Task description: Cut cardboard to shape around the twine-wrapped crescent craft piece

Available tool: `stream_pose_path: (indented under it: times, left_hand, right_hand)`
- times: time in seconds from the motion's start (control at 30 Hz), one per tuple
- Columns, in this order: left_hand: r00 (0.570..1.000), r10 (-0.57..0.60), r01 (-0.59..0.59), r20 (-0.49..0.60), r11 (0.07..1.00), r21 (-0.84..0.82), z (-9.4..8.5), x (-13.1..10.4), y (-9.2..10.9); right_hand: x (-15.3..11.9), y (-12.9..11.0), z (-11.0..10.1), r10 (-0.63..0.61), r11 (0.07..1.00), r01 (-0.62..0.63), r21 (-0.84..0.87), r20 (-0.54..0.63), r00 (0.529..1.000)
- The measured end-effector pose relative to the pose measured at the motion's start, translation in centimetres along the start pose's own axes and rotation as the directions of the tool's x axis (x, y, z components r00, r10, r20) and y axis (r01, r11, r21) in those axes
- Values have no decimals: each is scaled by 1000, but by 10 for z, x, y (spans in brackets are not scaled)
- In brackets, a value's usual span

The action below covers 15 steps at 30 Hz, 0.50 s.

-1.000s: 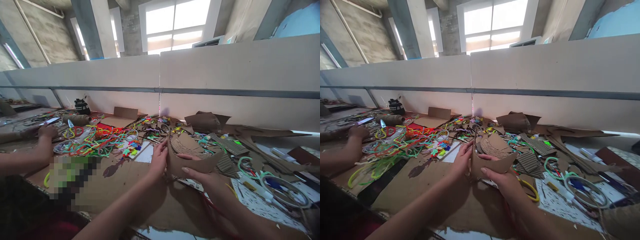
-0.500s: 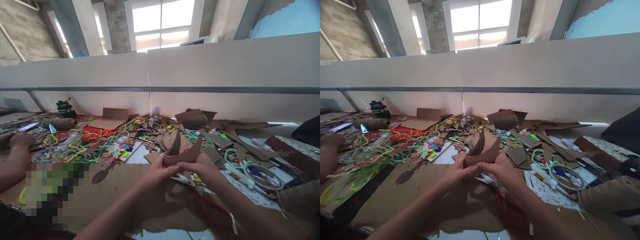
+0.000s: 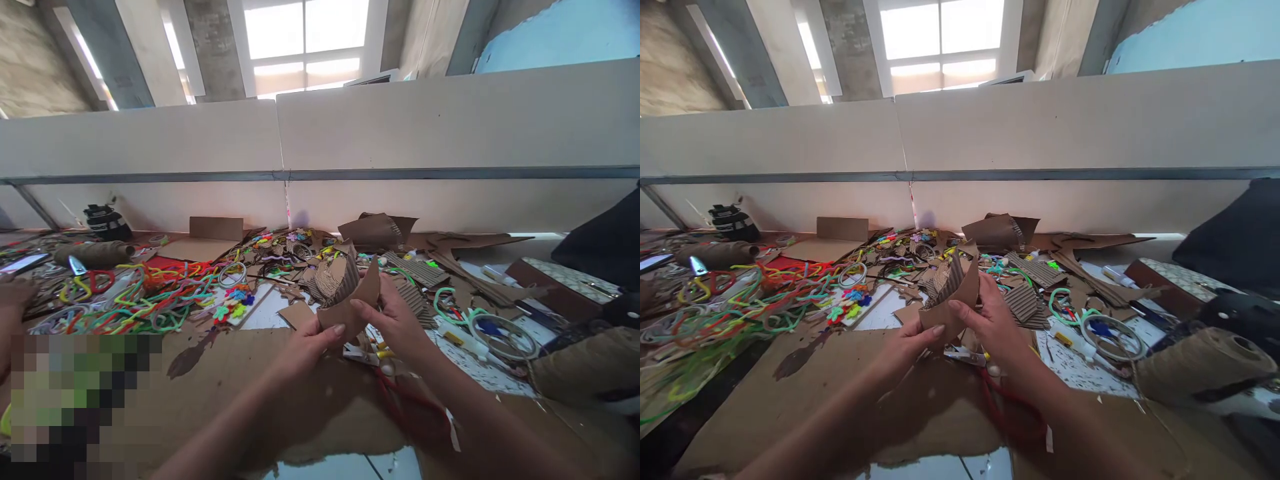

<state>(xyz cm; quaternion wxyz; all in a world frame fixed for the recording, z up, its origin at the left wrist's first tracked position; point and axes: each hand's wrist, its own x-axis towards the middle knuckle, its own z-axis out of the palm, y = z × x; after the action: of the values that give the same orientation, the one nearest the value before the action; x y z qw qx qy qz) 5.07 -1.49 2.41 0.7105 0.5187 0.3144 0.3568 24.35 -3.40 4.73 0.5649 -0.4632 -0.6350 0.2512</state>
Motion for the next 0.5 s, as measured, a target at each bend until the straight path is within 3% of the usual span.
stream_pose_path:
  times: [0.1,0.2,0.5]
  left_hand:
    - [999,-24,24,28,1000,2,1,-2,0]
    - [995,-26,24,98,999,21,3,-3,1]
    - [985,-17,6,170,998,64,9,-4,3]
  right_hand:
    - [-2,2,0,93,976,-107,188,81,992]
    - [-3,2,-1,145,948,-173,266,119,982]
    - [-8,-12,14,261,899,-232,372,-29,965]
